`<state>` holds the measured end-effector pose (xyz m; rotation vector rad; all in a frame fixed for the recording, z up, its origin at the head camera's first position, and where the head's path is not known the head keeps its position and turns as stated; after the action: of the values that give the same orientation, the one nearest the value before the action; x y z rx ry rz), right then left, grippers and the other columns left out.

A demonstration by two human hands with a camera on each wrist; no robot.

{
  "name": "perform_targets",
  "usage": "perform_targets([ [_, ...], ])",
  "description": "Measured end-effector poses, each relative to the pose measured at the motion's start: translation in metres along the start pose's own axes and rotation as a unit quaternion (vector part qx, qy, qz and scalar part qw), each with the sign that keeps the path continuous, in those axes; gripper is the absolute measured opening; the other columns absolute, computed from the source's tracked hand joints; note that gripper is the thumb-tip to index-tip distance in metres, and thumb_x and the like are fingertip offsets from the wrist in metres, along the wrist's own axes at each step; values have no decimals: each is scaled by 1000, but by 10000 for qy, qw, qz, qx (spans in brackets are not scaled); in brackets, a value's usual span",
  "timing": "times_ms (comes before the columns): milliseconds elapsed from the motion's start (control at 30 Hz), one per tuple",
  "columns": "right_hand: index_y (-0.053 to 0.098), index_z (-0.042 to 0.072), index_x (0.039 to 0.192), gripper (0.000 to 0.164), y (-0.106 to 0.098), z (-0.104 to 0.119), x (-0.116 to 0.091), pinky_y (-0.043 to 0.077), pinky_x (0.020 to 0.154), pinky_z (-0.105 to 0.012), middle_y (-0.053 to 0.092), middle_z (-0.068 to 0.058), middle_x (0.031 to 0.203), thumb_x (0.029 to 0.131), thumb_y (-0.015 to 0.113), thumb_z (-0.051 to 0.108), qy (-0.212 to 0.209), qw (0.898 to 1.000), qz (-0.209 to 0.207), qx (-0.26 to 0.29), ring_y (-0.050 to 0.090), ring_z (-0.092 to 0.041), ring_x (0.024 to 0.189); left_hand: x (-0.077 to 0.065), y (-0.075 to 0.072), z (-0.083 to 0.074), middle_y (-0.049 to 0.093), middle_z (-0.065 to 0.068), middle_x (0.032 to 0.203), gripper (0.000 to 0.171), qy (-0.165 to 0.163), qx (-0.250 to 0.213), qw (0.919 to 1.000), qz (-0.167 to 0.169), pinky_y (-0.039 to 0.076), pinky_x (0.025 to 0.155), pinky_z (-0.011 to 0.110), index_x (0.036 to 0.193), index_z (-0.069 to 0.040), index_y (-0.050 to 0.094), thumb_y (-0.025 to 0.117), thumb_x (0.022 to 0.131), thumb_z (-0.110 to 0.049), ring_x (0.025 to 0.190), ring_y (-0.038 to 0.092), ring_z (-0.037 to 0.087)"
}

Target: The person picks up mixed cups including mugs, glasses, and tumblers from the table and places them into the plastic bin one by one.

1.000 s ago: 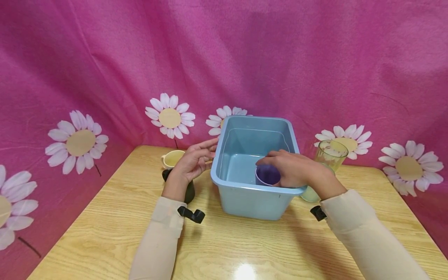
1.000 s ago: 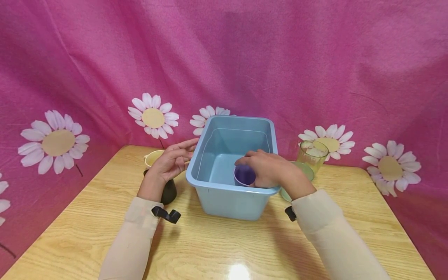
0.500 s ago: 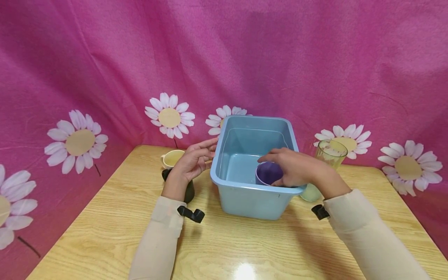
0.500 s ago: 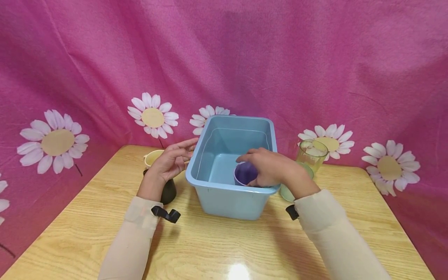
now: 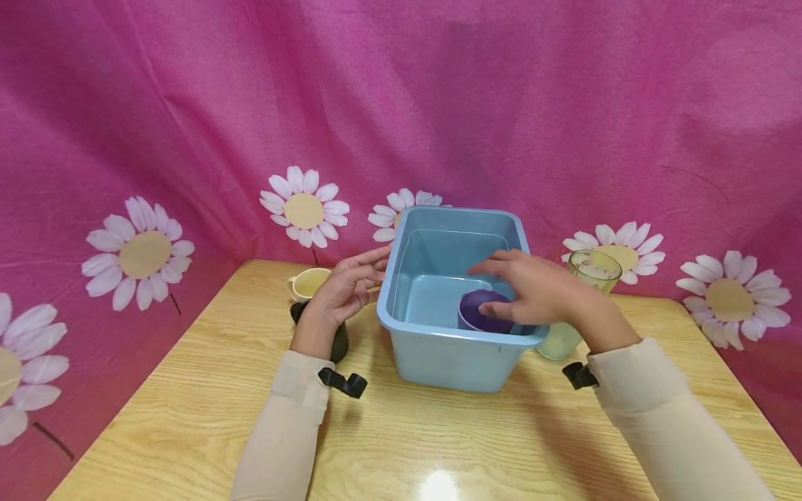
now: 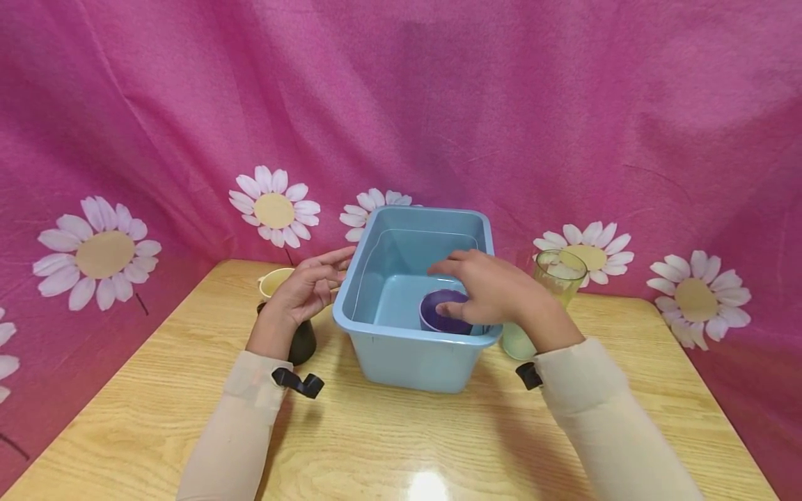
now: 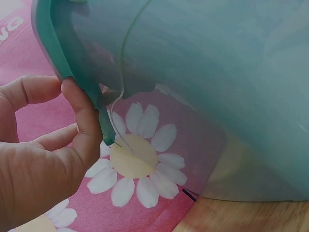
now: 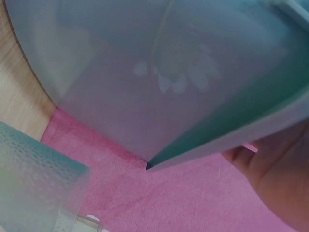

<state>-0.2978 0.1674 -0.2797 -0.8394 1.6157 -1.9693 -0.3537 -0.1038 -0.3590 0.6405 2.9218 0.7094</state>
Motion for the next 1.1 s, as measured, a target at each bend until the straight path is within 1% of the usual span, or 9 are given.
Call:
perform_targets([
  [167,68,11,131,44,-10,-3,-5,53,92,-48,67,-5,119,90,74,26,-40,9994,-337,38,63,-24,107,1,0,0,48,22,150,60,-13,48,10000,0,58,82,30,155,-3,43,46,96,8,88,68,16],
  [367,69,10,129,44,-16,-13,-13,52,95,-50,68,-6,120,89,74,25,139,9985,-531,53,63,-25,108,2,-2,1,53,19,143,60,-5,22,10000,-14,58,81,30,154,-3,43,46,96,8,87,68,16],
  [433,68,11,131,44,-18,-16,-16,52,92,-49,67,-7,122,89,74,26,229,9982,-553,61,63,-25,105,2,-2,1,54,19,143,60,0,5,10000,-2,59,80,30,154,-2,43,46,96,8,85,68,16],
  [567,68,13,132,44,-21,-24,-25,51,93,-52,67,-8,127,91,74,24,411,9972,-601,192,61,-27,108,1,-2,0,53,19,144,60,15,-7,10000,16,59,80,30,155,-2,42,45,96,9,85,68,15],
  [667,70,12,129,42,-25,-31,-33,51,94,-53,68,-8,126,88,74,19,383,9956,-809,269,63,-29,113,1,-1,0,53,20,144,59,12,-41,10000,6,59,80,30,154,-1,42,45,96,9,85,68,16],
  [833,72,6,124,42,-30,-44,-50,55,78,-44,71,-8,115,83,77,14,250,9915,-1272,141,64,-18,89,0,1,0,48,22,149,59,-10,-78,10000,20,59,81,30,155,-1,42,46,96,9,85,68,15],
  [900,72,6,123,42,-30,-49,-56,54,75,-44,71,-6,112,82,78,14,292,9904,-1347,132,62,-16,86,0,1,0,47,23,151,59,-2,-71,10000,10,59,81,30,154,-1,42,47,96,9,86,68,15],
  [1000,72,8,123,44,-29,-58,-63,54,75,-46,72,-4,109,80,79,14,240,9892,-1444,92,65,-18,89,0,0,0,45,23,152,60,3,-28,10000,22,58,82,30,155,-1,42,47,96,9,87,68,15],
  [1100,73,9,121,43,-27,-65,-70,53,72,-40,73,0,103,78,80,12,204,9880,-1531,57,64,-15,85,-1,-1,0,43,24,154,60,10,3,10000,52,58,82,30,155,-1,41,46,96,9,88,67,15],
])
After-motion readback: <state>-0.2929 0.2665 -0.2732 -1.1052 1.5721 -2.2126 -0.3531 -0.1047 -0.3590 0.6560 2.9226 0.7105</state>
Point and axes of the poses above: each hand's wrist, its own x-axis towards the middle knuckle, its own y-axis out of the palm, z = x × y, the point moved 5 cm from there along x, towards the middle knuckle
